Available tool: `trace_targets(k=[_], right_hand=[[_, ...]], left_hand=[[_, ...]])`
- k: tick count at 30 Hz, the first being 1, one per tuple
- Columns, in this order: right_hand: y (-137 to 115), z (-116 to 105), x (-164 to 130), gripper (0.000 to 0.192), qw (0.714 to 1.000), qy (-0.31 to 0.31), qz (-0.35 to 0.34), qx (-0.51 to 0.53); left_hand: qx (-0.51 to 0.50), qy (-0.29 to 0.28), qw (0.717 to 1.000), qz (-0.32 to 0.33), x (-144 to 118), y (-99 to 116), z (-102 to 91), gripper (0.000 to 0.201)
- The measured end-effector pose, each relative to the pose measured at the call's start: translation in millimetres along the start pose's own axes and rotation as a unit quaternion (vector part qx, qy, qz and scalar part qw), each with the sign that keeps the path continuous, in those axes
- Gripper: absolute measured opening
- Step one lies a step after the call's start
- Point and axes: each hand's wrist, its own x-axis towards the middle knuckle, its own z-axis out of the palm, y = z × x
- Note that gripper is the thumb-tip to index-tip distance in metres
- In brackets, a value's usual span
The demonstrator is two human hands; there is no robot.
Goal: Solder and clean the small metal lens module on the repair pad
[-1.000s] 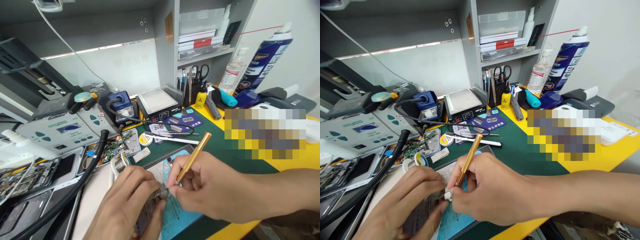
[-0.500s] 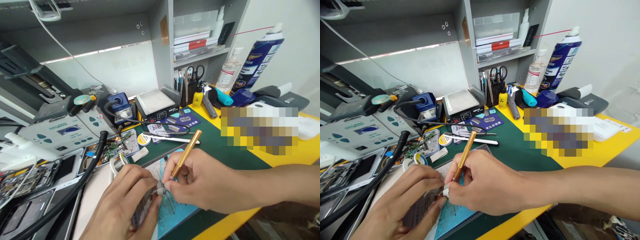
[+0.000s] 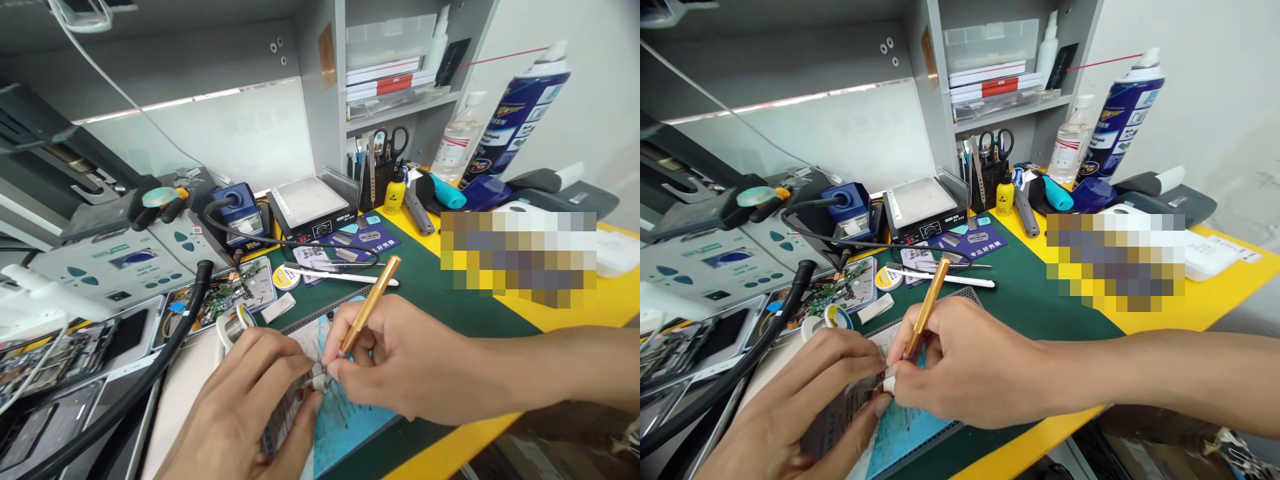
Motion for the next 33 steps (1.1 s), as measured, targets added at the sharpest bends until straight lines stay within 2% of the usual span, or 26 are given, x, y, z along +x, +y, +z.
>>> trace_targets(k=[14, 19, 25, 33], right_hand=[[3.2, 1.7, -0.2, 0.003, 0.999, 0.020, -0.019, -0.020], [6.4, 1.4, -1.1, 0.004, 1.000, 0.002, -0.020, -0.014], [6.0, 1.7, -0.9, 0.004, 0.999, 0.013, -0.025, -0.026], [3.7, -4.0, 0.5, 0.004, 1.000, -0.020, -0.005, -0.023]], left_hand=[[0.011, 0.000, 1.000, 0.004, -0.2, -0.1, -0.9, 0.019], [0.011, -0.002, 1.000, 0.008, -0.7, -1.4, -1.2, 0.018], [0.010, 0.005, 1.000, 0.009, 1.1, -0.4, 0.3, 0.020], [-0.001, -0.006, 1.000, 0.000, 0.8, 2.1, -2.5, 0.020]])
